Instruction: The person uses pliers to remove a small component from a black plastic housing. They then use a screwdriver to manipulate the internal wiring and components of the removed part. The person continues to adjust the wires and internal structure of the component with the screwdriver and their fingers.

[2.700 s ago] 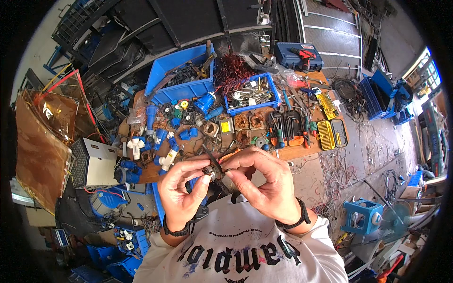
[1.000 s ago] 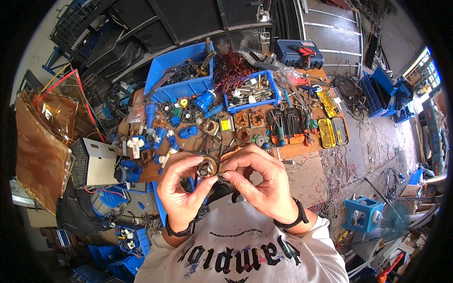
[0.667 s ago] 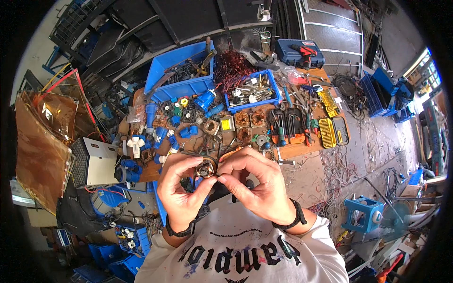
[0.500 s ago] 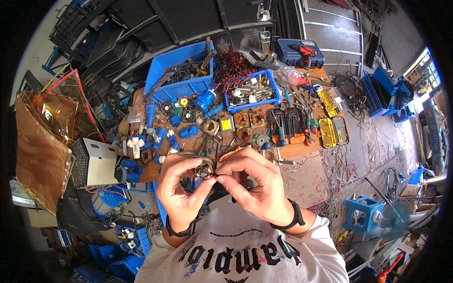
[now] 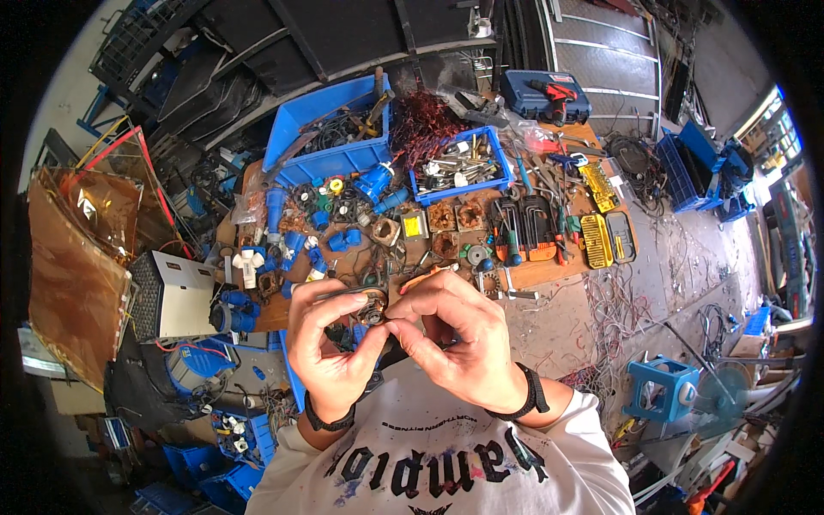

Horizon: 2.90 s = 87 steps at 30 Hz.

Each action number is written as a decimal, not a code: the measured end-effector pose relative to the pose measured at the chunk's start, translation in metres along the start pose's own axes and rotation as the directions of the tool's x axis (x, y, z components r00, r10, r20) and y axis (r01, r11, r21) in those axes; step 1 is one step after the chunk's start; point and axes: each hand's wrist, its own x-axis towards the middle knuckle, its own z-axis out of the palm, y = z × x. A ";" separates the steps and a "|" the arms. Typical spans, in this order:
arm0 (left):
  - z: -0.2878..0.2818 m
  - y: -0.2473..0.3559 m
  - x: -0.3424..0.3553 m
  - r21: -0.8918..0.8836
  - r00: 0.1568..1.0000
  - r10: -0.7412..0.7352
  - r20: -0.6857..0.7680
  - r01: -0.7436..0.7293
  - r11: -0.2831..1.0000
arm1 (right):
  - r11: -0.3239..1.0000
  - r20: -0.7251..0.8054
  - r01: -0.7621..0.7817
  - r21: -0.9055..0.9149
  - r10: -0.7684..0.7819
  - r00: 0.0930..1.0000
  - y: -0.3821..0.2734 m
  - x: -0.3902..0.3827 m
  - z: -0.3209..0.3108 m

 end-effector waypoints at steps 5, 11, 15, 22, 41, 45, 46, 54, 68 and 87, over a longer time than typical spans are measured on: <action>-0.002 0.002 0.000 0.037 0.998 0.060 0.007 -0.060 0.998 | 1.000 -0.024 -0.001 0.000 0.001 1.000 0.000 -0.001 0.002; 0.000 -0.001 -0.001 0.065 0.990 0.141 -0.024 -0.140 0.988 | 0.999 -0.049 0.014 -0.052 -0.016 0.999 -0.001 -0.001 0.003; 0.000 0.000 -0.005 0.101 0.989 0.147 -0.035 -0.142 0.985 | 0.997 -0.035 0.017 -0.079 -0.020 0.999 -0.003 -0.001 0.003; -0.002 0.001 -0.005 0.115 0.984 0.176 -0.026 -0.172 0.978 | 0.995 -0.030 0.016 -0.097 -0.019 0.999 -0.004 -0.003 0.004; -0.002 0.002 -0.006 0.069 0.987 0.160 -0.013 -0.158 0.985 | 0.996 0.012 -0.020 -0.084 0.021 1.000 -0.008 -0.002 -0.002; -0.002 0.003 -0.004 0.048 0.987 0.158 -0.011 -0.157 0.986 | 0.996 0.013 -0.024 -0.088 0.025 1.000 -0.009 -0.002 -0.003; -0.002 0.003 -0.004 0.049 0.987 0.158 -0.009 -0.157 0.986 | 0.996 0.013 -0.021 -0.088 0.023 1.000 -0.008 -0.001 -0.003; -0.001 0.003 -0.004 0.076 0.991 0.131 0.014 -0.131 0.988 | 0.994 0.003 -0.026 -0.104 0.026 1.000 -0.008 0.001 -0.004; -0.002 0.001 0.000 0.077 0.991 0.134 0.009 -0.135 0.988 | 0.994 0.023 -0.038 -0.099 0.040 0.999 -0.007 0.007 -0.004; -0.057 -0.037 0.002 0.159 0.998 0.057 -0.004 -0.056 0.986 | 0.994 0.118 -0.099 -0.049 0.104 0.988 0.008 0.031 0.060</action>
